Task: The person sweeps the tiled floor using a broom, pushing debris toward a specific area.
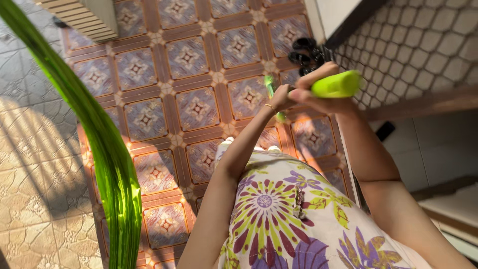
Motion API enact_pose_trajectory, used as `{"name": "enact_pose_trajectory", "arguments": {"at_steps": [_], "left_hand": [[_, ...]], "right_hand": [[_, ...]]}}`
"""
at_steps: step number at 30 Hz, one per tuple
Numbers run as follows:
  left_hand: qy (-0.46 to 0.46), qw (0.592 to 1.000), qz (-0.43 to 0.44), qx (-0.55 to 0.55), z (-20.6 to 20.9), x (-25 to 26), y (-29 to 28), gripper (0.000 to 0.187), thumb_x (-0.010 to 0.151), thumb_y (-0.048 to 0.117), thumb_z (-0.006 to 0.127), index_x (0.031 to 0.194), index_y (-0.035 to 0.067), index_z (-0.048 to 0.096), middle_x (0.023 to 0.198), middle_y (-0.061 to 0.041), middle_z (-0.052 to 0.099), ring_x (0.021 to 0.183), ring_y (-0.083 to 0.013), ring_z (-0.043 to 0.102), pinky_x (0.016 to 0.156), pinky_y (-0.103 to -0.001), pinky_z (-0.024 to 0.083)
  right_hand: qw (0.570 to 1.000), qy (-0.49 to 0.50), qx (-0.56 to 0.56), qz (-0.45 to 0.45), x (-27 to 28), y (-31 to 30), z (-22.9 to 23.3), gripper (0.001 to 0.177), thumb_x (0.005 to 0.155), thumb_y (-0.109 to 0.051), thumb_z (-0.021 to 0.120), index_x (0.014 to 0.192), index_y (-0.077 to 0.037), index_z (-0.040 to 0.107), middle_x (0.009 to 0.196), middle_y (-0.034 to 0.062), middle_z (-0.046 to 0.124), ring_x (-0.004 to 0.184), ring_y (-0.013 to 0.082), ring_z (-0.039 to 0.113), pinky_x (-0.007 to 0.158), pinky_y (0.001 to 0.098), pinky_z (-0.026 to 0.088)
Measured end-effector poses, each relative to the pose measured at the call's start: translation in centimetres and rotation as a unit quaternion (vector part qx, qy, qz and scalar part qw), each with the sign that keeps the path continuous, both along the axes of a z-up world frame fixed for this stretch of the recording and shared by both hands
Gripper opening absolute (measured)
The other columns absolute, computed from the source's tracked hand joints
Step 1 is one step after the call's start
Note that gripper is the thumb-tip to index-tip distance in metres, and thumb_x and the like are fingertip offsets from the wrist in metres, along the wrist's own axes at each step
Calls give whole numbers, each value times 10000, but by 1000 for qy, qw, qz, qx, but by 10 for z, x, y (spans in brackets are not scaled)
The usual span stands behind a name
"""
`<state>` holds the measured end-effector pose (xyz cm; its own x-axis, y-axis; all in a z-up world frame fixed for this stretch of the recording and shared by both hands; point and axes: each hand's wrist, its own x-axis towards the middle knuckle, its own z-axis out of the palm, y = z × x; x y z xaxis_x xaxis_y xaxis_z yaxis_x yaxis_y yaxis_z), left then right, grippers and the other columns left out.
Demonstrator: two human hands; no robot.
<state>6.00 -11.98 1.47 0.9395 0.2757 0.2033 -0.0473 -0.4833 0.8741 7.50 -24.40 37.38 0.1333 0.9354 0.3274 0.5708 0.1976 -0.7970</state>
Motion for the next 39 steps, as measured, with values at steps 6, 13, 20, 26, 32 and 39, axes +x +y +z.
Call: {"name": "enact_pose_trajectory", "arguments": {"at_steps": [6,13,20,26,32,39], "left_hand": [[-13,1000,7,7,-23,-14,-35,389,555,302,865,784,19,726,770,-228,703,778,-413,693,638,-462,555],[156,986,6,66,-16,-73,-24,283,762,380,798,794,100,776,830,-179,745,786,-352,728,731,-445,580],[341,933,-9,111,-87,-176,33,254,794,342,745,904,115,780,914,-194,751,860,-354,739,823,-443,587],[260,952,-21,159,-71,-175,23,239,730,297,776,815,74,782,863,-202,739,810,-374,710,760,-492,574],[165,978,-45,121,6,-98,-26,230,731,284,785,747,55,766,745,-196,717,686,-370,704,655,-472,571],[24,993,-76,82,2,-19,-64,496,620,338,856,964,7,722,936,-198,750,846,-325,723,787,-414,578]], "right_hand": [[998,-44,-11,31,-11,-28,-32,447,852,-148,771,572,-34,443,533,37,377,465,120,371,481,324,311],[936,310,163,31,5,-67,-87,448,898,-155,772,619,-77,430,585,29,461,536,157,443,534,321,375],[890,447,73,-53,-16,-57,-214,290,928,-229,661,712,-66,557,662,33,570,537,94,436,481,262,373],[925,338,143,-93,-19,-72,-195,324,984,-179,639,681,-66,629,601,34,614,498,147,571,447,295,506],[933,313,176,-20,-10,-101,-78,431,964,-106,660,561,-100,506,503,-34,467,441,73,415,453,257,367],[992,93,88,-17,-35,-84,8,380,902,-128,676,571,-56,502,537,25,487,469,108,446,429,250,355]]}}
